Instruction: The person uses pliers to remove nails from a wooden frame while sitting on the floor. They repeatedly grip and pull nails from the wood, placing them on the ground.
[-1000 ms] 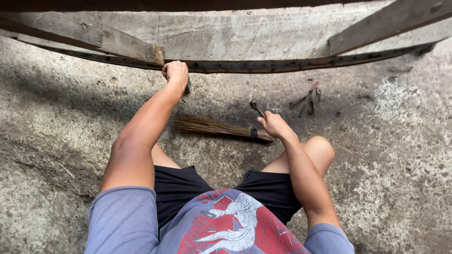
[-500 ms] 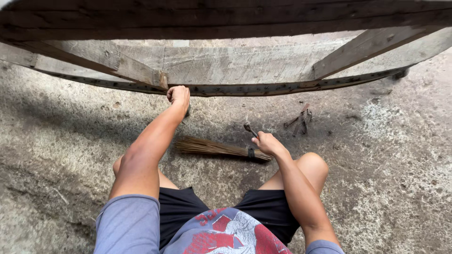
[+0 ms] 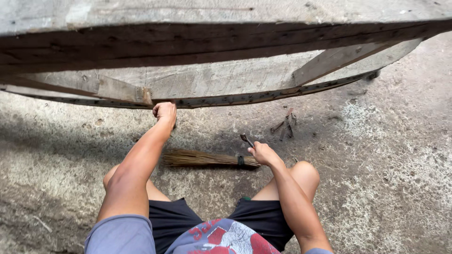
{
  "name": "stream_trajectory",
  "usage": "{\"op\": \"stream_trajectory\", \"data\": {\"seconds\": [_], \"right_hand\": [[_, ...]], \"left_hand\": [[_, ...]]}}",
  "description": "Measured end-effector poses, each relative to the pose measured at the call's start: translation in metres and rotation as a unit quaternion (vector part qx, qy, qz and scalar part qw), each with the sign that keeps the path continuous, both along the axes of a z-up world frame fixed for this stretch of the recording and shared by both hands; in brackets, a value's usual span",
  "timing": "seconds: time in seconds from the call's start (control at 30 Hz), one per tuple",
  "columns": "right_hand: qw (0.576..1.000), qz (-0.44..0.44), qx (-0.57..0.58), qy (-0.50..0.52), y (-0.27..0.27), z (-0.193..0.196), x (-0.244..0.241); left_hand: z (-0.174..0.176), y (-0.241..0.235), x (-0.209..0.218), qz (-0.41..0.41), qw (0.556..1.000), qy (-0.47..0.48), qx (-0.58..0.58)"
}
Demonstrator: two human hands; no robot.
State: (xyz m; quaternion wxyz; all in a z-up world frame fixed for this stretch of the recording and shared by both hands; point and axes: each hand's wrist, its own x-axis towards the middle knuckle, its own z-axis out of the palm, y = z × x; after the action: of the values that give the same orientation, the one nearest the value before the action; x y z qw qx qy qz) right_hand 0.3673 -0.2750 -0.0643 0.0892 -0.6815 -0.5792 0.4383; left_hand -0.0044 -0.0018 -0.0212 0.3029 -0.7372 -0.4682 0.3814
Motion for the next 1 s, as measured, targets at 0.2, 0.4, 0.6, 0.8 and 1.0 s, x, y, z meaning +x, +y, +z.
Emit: {"op": "stream_trajectory", "data": {"seconds": [0.2,0.4,0.6,0.8,1.0], "right_hand": [[0.999,-0.028,-0.018,0.002,0.003,0.008,0.005],[0.999,-0.048,-0.007,0.018,-0.007,0.010,0.015],[0.995,-0.087,0.004,0.042,-0.019,0.006,0.028],[0.995,-0.091,-0.013,0.044,-0.006,-0.006,0.026],[0.997,-0.043,0.053,0.022,0.018,0.001,0.015]], "left_hand": [[0.007,0.012,0.006,0.097,0.990,-0.095,-0.027],[0.006,-0.011,0.008,0.115,0.990,-0.078,0.004],[0.009,-0.008,0.010,0.123,0.986,-0.110,-0.032],[0.002,0.010,0.000,0.107,0.990,-0.073,-0.058],[-0.008,0.015,-0.002,0.107,0.988,-0.104,-0.028]]}}
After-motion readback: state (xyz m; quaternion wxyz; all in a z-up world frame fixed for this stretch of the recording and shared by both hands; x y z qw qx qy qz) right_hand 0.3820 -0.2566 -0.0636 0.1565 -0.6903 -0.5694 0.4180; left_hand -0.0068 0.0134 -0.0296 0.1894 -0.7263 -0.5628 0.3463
